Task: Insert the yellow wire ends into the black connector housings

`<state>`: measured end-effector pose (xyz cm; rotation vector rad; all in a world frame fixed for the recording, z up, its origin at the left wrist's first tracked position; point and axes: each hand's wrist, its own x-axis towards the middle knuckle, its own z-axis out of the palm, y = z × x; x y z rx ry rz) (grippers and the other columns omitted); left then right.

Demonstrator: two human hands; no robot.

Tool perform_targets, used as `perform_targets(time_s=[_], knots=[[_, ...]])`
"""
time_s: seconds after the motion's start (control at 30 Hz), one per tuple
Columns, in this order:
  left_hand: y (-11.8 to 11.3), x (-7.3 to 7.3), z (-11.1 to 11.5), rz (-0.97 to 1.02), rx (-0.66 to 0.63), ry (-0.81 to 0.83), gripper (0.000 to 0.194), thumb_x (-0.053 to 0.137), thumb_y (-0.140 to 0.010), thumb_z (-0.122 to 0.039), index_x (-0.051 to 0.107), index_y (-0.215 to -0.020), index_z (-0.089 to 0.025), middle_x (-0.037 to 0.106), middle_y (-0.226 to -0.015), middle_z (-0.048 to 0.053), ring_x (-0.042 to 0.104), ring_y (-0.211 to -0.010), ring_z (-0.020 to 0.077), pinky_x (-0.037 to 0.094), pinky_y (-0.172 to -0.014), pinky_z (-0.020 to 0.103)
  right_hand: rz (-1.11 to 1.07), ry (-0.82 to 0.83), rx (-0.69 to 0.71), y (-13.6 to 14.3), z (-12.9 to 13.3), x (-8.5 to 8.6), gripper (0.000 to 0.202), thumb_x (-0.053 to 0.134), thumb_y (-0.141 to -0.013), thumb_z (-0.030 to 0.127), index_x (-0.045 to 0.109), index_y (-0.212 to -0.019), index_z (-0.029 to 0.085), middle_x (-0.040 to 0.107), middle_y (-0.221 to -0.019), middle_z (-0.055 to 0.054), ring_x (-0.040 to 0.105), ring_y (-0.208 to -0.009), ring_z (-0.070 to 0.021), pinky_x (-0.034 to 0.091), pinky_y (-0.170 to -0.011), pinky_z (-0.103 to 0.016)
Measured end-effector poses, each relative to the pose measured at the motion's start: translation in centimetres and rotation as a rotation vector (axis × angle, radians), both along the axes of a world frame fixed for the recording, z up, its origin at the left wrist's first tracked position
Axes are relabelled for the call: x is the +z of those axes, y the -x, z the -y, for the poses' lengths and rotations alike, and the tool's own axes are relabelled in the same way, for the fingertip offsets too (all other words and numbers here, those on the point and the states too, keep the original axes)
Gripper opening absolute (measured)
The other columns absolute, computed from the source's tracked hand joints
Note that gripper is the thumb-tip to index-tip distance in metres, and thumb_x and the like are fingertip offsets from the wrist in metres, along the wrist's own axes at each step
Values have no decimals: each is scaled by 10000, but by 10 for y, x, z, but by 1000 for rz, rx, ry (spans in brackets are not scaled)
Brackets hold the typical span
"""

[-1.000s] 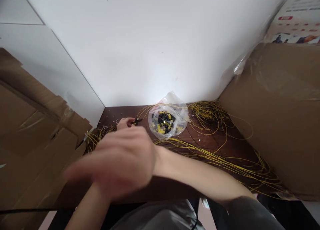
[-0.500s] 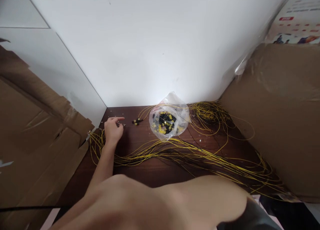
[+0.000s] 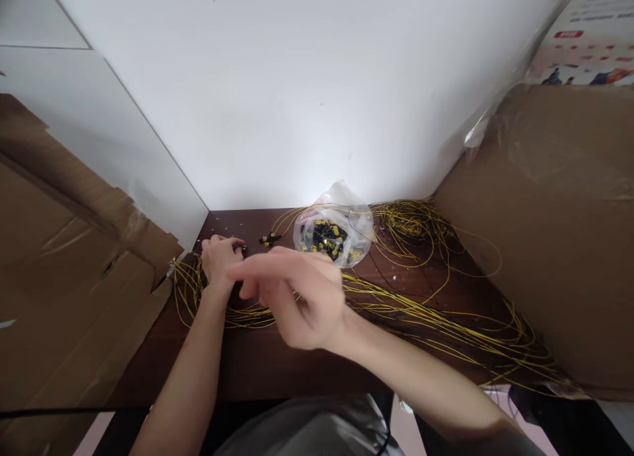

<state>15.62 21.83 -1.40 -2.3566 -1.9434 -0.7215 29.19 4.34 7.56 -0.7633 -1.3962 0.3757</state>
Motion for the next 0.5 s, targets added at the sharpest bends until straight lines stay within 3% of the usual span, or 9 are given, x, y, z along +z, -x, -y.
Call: perform_targets(time_s=[0.07,0.17,0.27,0.5], knots=[[-1,1,1,-2,7,-17,240,482,-773,-200,714,-832,-211,558,-907,120,454,-929,295,419,-773,401,-79,66,31,5,-22,-22,209,403,-885,202,599,-950,236,600,-638,15,524,-476,-74,434,-453,-218],[-2,2,1,-16,-3,-31,240,484,-781,-226,718,-832,-226,575,-915,113,456,-926,296,416,-767,402,-291,311,86,6,-49,-54,186,421,-881,275,583,-930,199,572,-622,16,474,-422,-62,314,-359,-184],[-2,2,1,-26,-21,-23,242,479,-791,-229,716,-838,-232,604,-913,102,461,-924,292,408,-766,404,-370,453,80,1,-65,-77,200,458,-853,316,584,-899,168,557,-612,18,432,-407,-49,279,-363,-173],[0,6,2,17,-59,-69,226,481,-786,-204,681,-891,-216,658,-887,64,478,-894,272,400,-758,390,-357,570,74,-8,-70,-100,241,481,-816,367,578,-881,155,557,-584,24,395,-367,-49,263,-362,-179]])
